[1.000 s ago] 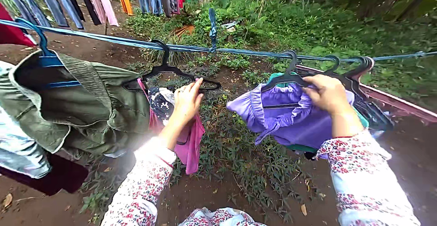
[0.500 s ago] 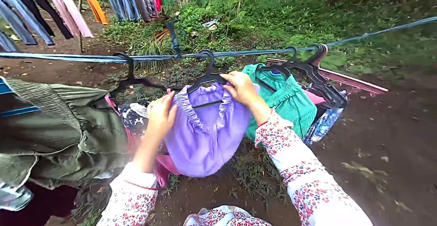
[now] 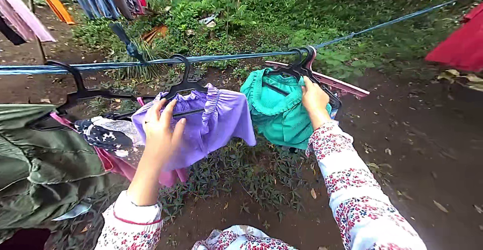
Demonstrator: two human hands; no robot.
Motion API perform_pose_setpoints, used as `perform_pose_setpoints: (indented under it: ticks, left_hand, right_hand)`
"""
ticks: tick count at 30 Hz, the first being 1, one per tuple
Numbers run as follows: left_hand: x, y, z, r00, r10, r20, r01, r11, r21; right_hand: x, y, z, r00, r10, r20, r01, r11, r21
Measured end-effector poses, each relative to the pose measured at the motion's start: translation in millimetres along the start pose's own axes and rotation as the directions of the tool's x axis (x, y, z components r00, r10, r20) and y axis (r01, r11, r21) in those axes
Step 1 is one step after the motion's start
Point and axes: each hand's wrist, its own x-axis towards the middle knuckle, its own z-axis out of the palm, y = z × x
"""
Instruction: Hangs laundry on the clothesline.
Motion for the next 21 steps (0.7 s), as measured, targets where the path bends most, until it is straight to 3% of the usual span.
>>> perform_pose_setpoints:
  ticks: [8,11,14,17,21]
  left_hand:
    - [13,20,30,1.0,-0.016,-0.006,0.016,1.0,0.009]
    - [21,30,36,0.998,0.042,-0.043,-0.041,0.998,0.041]
    - [34,38,42,0.994,0.103,-0.025,-0.102,0.993,0.06]
    - [46,43,55,0.987,0.135,0.083,-0.141,0.988,0.063]
    - [58,46,71,0.984,0.102,0.148,-0.111,0.992,0.055]
  right_hand:
    - [64,75,-39,0.994,0.108,0.014,-0.107,0.992,-0.068]
    - [74,93,-52,0.992,0.125,0.011,-0.124,0.99,-0.065]
    - [78,110,-63,0.999,0.012,0.036,-0.01,0.998,-0.057]
    - [85,127,-75,0.984,-0.16,0.085,0.158,0.987,0.03]
    - [83,114,-94,0.892,-0.448,0.06,0.415,0.865,0.282]
